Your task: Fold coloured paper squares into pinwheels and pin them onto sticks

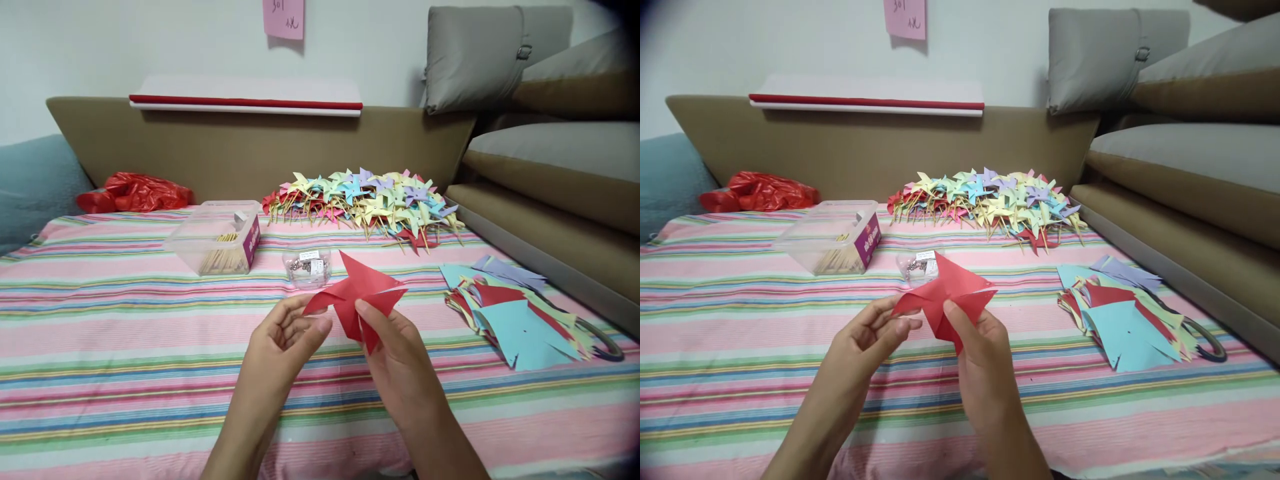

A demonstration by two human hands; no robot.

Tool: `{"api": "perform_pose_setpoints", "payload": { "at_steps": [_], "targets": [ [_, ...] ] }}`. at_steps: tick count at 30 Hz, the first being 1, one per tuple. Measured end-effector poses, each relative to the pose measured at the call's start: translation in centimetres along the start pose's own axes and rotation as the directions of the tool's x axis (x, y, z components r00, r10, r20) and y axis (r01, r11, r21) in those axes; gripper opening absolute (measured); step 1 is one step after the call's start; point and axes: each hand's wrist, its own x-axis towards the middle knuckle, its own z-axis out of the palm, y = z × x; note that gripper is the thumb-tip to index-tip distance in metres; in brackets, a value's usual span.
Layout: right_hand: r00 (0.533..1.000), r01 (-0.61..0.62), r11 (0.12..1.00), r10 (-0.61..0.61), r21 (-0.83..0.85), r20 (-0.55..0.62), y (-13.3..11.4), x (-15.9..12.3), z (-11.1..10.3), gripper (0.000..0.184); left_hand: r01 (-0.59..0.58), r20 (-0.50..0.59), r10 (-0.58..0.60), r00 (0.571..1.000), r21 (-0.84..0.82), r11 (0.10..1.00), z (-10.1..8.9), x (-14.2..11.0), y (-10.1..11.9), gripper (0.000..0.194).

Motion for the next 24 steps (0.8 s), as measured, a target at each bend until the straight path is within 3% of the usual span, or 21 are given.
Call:
{"api": "perform_pose_setpoints", "payload": {
  "at_steps": [3,7,14,20,24],
  "targets": [
    [1.0,-0.017,0.993,0.018,0.117,-0.01,0.5,-0.5,1.2,0.02,0.007,0.03,-0.006,1.0,-0.044,0.999,1.1,-0.2,-0.7,0.033],
    [1.0,-0.015,0.986,0.018,0.169,-0.016,1.5,-1.0,2.2,0.021,-0.053,-0.035,0.052,0.998,-0.04,0.998,2.4,-0.4,-1.2,0.025],
    [0.997,-0.026,0.989,0.036,0.143,-0.064,2.7,-1.1,2.6,0.029,-0.047,-0.165,0.028,0.986,-0.109,0.993,2.2,-0.2,-2.2,0.03],
    [0.998,-0.002,1.0,0.001,-0.022,-0.062,3.2,-0.9,2.0,0.033,-0.032,-0.172,-0.001,0.985,-0.184,0.982,1.9,-0.1,-2.2,0.031],
    [0.992,0.121,0.977,-0.122,-0.178,0.004,2.8,-0.5,1.2,0.036,-0.053,-0.229,-0.013,0.973,-0.281,0.958,1.5,0.2,-1.6,0.031]
  ]
}}
